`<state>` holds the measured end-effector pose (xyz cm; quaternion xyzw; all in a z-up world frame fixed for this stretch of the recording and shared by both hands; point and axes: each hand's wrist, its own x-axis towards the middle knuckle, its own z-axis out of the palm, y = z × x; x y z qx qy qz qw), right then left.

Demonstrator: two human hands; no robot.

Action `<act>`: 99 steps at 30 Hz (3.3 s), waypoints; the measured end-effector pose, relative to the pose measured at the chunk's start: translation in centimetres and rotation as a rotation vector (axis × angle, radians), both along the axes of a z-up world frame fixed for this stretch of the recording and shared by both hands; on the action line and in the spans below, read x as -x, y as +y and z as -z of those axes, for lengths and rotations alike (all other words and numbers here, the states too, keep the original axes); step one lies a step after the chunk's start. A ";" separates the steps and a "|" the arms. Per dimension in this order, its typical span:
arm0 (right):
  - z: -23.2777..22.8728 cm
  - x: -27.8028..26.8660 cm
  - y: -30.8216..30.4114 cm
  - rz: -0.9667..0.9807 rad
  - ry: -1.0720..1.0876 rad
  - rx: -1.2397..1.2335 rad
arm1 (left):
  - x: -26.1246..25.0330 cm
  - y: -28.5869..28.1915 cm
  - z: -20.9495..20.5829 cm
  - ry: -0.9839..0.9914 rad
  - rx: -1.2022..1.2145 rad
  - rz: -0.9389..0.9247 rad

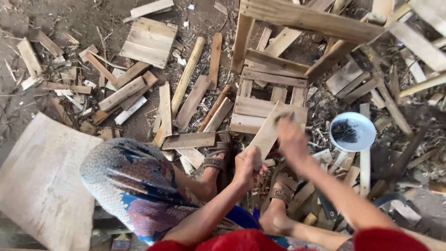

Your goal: The person sits on a low stool in a woodworking area and sands wooden slats with a sanding block, rubbing the surfaces and edges of each slat. They fit sanded slats onto the seat of a wooden stool frame and briefly check a pink timer during the work.

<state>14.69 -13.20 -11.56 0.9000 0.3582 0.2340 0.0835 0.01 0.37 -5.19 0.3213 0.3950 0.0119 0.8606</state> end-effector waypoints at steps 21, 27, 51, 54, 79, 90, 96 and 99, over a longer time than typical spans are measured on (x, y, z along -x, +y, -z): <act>-4.7 6.4 0.0 -0.137 0.134 -0.056 | 0.1 -0.3 1.4 0.020 -0.028 0.027; 3.6 -1.7 -1.8 -0.129 -0.001 -0.035 | 0.3 -0.8 2.4 0.027 0.006 -0.013; 0.9 -2.5 -1.3 -0.125 0.187 -0.026 | 0.3 0.2 0.2 0.041 -0.068 0.112; -2.9 0.2 -0.9 -0.175 0.435 0.030 | 0.5 -0.7 1.8 0.057 -0.026 0.035; -1.8 -3.7 1.2 -0.103 0.248 -0.050 | 0.5 -0.4 1.3 0.019 -0.003 0.000; -1.6 -4.2 1.6 -0.042 0.305 -0.024 | 0.5 -0.5 0.4 0.002 -0.008 -0.031; 0.0 -4.9 0.7 -0.214 0.121 0.074 | 0.5 -1.3 0.7 0.001 -0.030 -0.058; -0.2 -6.5 1.9 -0.100 0.264 -0.092 | 0.5 -0.9 0.1 -0.018 -0.012 -0.068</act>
